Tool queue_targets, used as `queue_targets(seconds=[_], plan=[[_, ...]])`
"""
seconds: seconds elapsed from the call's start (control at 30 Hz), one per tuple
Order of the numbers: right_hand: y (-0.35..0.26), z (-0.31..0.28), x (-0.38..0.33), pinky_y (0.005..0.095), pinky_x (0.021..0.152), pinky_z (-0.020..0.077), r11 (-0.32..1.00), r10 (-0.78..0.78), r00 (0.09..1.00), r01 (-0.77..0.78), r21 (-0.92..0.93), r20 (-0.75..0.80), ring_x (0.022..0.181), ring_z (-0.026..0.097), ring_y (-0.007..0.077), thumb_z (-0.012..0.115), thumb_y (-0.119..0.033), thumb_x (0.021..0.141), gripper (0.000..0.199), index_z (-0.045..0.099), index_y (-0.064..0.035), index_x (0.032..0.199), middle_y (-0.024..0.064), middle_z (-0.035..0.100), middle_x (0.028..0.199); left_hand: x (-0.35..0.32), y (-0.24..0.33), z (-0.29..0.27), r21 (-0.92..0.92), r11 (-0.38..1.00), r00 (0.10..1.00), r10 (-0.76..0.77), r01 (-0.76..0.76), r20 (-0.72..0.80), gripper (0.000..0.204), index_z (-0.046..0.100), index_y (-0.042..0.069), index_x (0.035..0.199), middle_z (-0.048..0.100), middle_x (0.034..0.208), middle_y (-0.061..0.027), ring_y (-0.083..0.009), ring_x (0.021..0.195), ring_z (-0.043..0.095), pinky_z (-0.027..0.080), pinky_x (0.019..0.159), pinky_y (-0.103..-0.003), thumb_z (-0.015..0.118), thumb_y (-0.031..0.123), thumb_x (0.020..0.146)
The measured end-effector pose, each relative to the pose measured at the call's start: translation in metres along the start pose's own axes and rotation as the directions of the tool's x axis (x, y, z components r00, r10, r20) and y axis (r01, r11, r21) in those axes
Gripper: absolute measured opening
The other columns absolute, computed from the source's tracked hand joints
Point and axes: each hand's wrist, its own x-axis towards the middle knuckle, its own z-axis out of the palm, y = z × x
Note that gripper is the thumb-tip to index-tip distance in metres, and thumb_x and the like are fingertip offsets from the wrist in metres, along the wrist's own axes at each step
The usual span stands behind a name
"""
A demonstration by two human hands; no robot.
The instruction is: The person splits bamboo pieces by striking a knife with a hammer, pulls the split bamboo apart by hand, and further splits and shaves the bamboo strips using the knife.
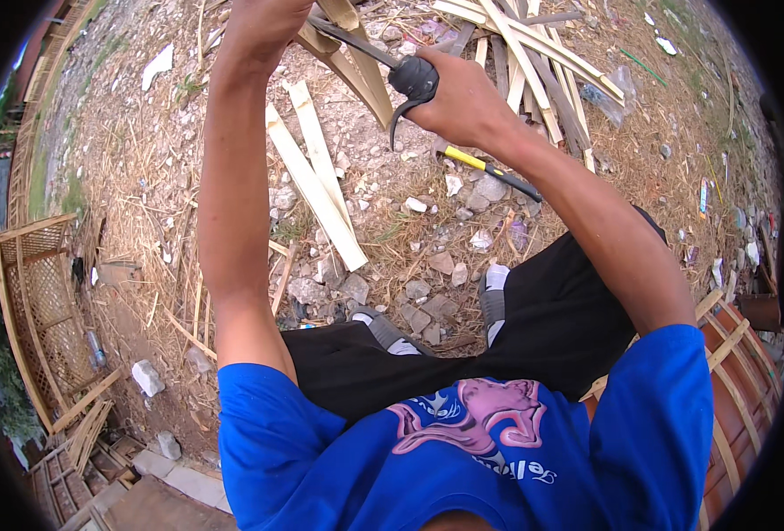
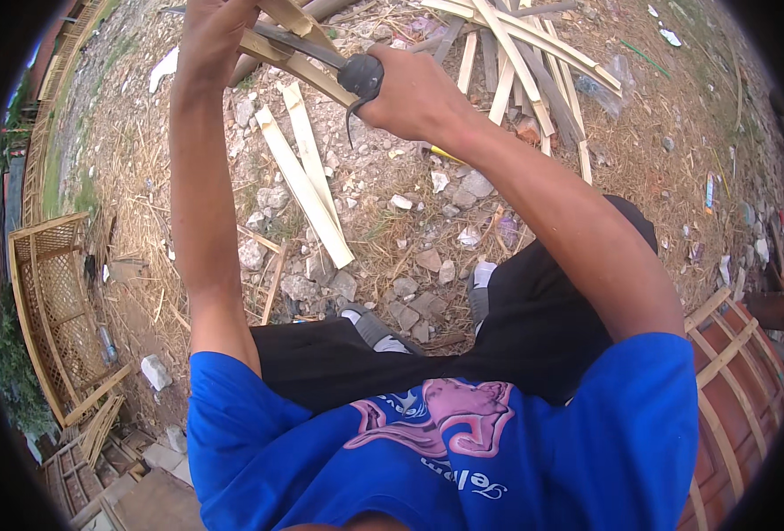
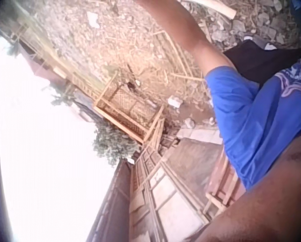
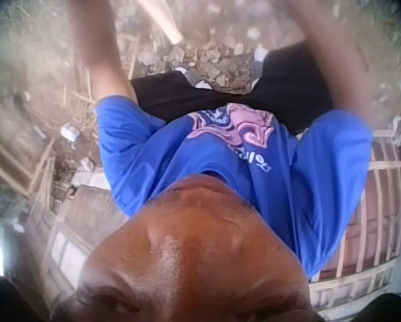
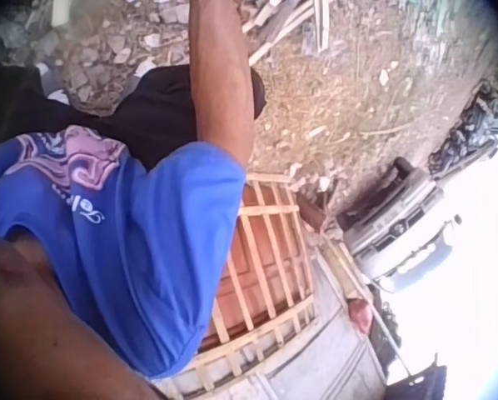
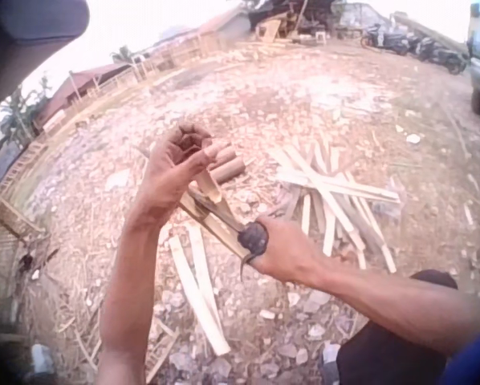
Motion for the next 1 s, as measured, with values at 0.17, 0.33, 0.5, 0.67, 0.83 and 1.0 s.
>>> queue_targets(seconds=[0.17,0.33,0.5,0.67,0.83,1.0], plan=[[-0.014,-0.001,-0.014,0.0357,0.069,0.0491,0.918,0.184,0.959,-0.245,0.311,0.214,0.072,0.064,0.0234,0.071,-0.02,0.071,0.036,0.063,0.0012,0.099,0.0122,0.066,0.079,0.001,0.002,0.006,0.145,0.988,0.999,-0.045,0.045,-0.003,0.018,0.054,0.006,0.098,0.054,0.084,0.0027,-0.0047,0.074,0.052,0.044,0.065,-0.02,0.068,0.007,0.087],[-0.023,-0.013,-0.024,0.0329,0.064,0.0475,0.882,0.248,0.922,-0.342,0.325,0.299,0.067,0.06,0.0175,0.07,-0.021,0.074,0.034,0.063,0.0022,0.098,0.0086,0.062,0.075,-0.003,0.008,0.021,0.241,0.968,0.997,-0.074,0.065,0.029,0.028,0.05,0.005,0.104,0.053,0.088,-0.0002,-0.007,0.076,0.053,0.047,0.067,-0.022,0.071,0.008,0.085],[-0.019,-0.013,-0.027,0.0311,0.053,0.0446,0.881,0.241,0.933,-0.326,0.343,0.267,0.056,0.056,0.0141,0.069,-0.02,0.075,0.032,0.063,0.0028,0.097,0.0058,0.059,0.069,-0.005,0.015,0.026,0.211,0.972,0.995,-0.099,0.101,-0.02,0.038,0.047,0.002,0.112,0.053,0.093,-0.0046,-0.0129,0.086,0.059,0.051,0.072,-0.026,0.072,0.012,0.084],[-0.021,-0.02,-0.023,0.0318,0.053,0.0446,0.874,0.249,0.912,-0.357,0.329,0.327,0.057,0.056,0.0147,0.07,-0.02,0.074,0.032,0.063,0.0025,0.097,0.0059,0.059,0.069,-0.004,0.0,0.018,0.067,0.995,0.997,-0.076,0.075,0.004,0.038,0.046,0.002,0.114,0.055,0.098,-0.0078,-0.0149,0.087,0.06,0.051,0.074,-0.027,0.069,0.011,0.085],[-0.018,-0.013,-0.021,0.0321,0.054,0.0446,0.897,0.241,0.931,-0.322,0.304,0.275,0.058,0.056,0.0147,0.07,-0.019,0.073,0.032,0.063,0.0024,0.097,0.0062,0.059,0.069,0.0,-0.004,0.01,0.326,0.945,0.997,0.027,-0.002,-0.07,0.036,0.046,0.002,0.118,0.056,0.101,-0.0097,-0.0176,0.092,0.063,0.053,0.082,-0.03,0.065,0.01,0.088],[-0.013,-0.01,-0.02,0.0315,0.057,0.0454,0.924,0.188,0.943,-0.265,0.277,0.275,0.06,0.056,0.0145,0.07,-0.021,0.073,0.034,0.063,0.0019,0.097,0.0063,0.059,0.069,-0.012,0.013,0.014,-0.18,0.955,0.971,-0.228,0.236,0.065,0.037,0.044,0.0,0.122,0.058,0.105,-0.0107,-0.0188,0.094,0.063,0.052,0.088,-0.031,0.062,0.006,0.09]])
